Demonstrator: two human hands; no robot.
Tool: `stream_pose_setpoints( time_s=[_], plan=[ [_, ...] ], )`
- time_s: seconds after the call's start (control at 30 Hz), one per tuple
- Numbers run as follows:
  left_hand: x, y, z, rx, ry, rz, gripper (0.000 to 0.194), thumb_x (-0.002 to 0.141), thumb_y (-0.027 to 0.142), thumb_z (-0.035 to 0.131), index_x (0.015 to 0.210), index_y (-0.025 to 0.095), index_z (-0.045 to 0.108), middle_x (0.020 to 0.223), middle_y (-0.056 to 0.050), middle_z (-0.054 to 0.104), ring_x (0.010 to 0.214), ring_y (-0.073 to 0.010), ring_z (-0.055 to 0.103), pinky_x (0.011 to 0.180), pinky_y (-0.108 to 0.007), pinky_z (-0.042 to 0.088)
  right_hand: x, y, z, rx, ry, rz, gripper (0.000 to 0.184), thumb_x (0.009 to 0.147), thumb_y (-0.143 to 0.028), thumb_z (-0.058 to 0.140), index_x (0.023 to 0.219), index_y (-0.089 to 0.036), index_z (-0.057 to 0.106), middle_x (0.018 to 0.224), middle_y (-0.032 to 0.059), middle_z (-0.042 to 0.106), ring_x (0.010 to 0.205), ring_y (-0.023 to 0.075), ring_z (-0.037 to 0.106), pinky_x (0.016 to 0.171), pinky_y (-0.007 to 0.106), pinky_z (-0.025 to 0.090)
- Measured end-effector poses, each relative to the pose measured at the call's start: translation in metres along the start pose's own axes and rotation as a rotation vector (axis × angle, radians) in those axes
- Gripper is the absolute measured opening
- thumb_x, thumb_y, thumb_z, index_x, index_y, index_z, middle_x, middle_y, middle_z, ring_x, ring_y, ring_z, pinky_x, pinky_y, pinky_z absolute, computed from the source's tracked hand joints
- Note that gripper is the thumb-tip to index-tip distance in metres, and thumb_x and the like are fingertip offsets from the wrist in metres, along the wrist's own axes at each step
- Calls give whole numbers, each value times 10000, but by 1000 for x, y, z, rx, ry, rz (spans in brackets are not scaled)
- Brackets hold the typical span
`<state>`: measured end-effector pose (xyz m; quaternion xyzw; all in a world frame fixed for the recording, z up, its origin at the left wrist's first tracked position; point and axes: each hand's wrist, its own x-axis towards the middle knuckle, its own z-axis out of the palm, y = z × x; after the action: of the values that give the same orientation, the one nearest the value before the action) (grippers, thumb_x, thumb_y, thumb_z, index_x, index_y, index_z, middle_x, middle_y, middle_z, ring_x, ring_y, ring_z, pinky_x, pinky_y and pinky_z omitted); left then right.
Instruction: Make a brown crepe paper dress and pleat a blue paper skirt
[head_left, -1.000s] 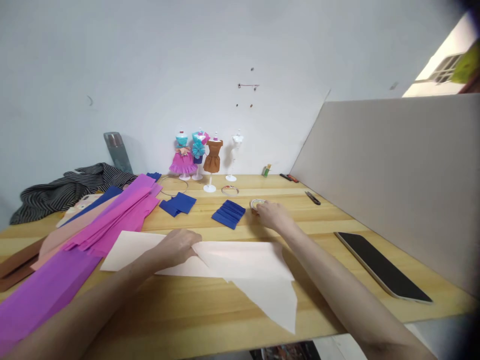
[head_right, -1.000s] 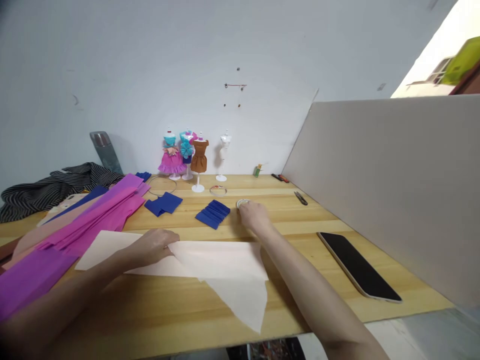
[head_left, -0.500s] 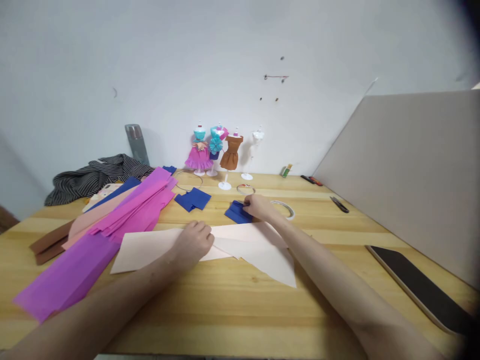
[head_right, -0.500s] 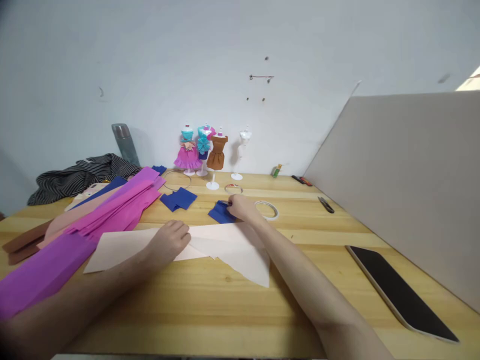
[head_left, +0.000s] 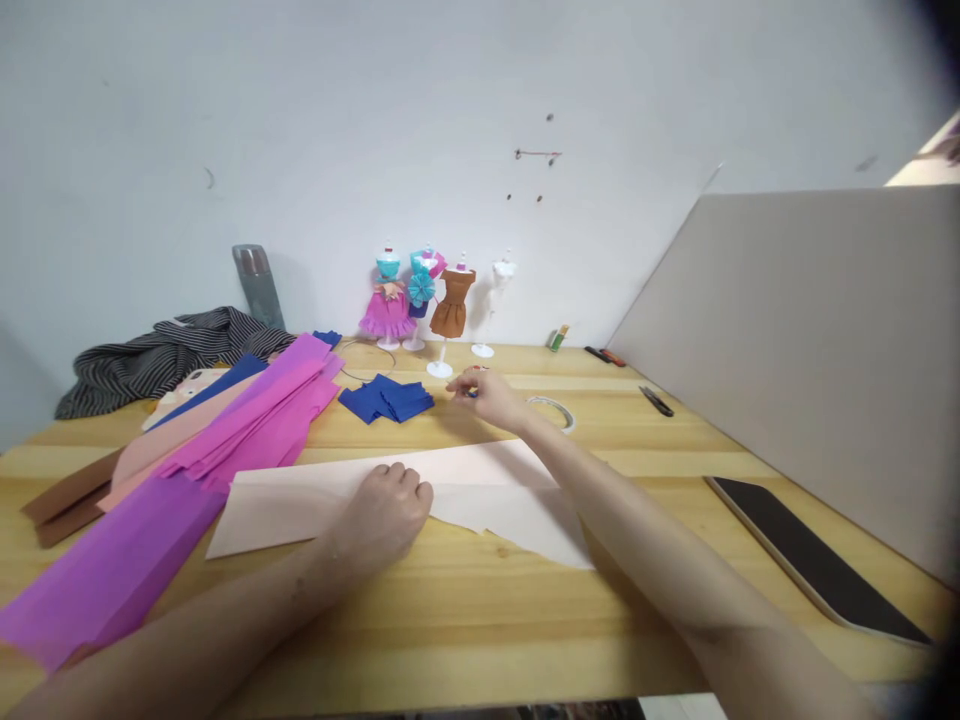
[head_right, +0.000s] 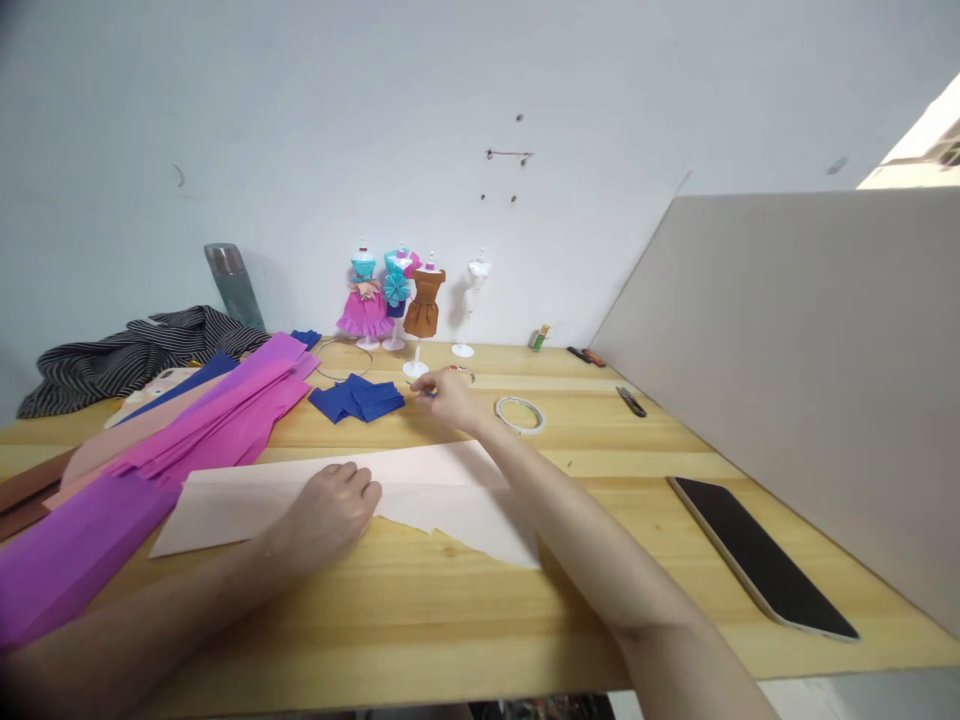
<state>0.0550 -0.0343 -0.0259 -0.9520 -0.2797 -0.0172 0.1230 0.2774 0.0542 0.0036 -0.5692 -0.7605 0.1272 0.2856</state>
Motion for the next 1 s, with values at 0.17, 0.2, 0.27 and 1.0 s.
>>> stream_pose_setpoints(
  time_s=[0.17,0.2,0.27,1.0],
  plan=[
    [-3,19,-10,-11,-93,-67,171,771,39,446,879,111,556,793,-137,607,752,-270,594,610,-373,450,-45,22,-25,50,-186,-28,147,703,-205,579,783,-164,696,703,1,679,628,130,576,587,216,421],
    [-3,22,-11,-9,-98,-76,201,780,37,438,926,105,558,797,-138,610,754,-270,599,603,-369,453,-53,29,-30,57,-200,-21,153,708,-220,578,790,-166,695,691,-4,673,621,129,571,585,217,420],
    [-4,28,-12,0,-107,-87,274,792,36,427,1032,91,546,807,-139,616,759,-264,608,595,-358,460,-67,41,-36,71,-212,-1,160,703,-242,592,799,-162,692,701,-3,671,634,133,575,603,223,428],
    [1,-47,-17,-179,-261,-513,163,796,197,483,851,137,624,945,-123,640,959,-259,560,756,-344,428,-91,69,-23,-92,-113,4,238,714,-123,535,888,-183,686,902,67,669,834,207,596,762,295,431]
  ],
)
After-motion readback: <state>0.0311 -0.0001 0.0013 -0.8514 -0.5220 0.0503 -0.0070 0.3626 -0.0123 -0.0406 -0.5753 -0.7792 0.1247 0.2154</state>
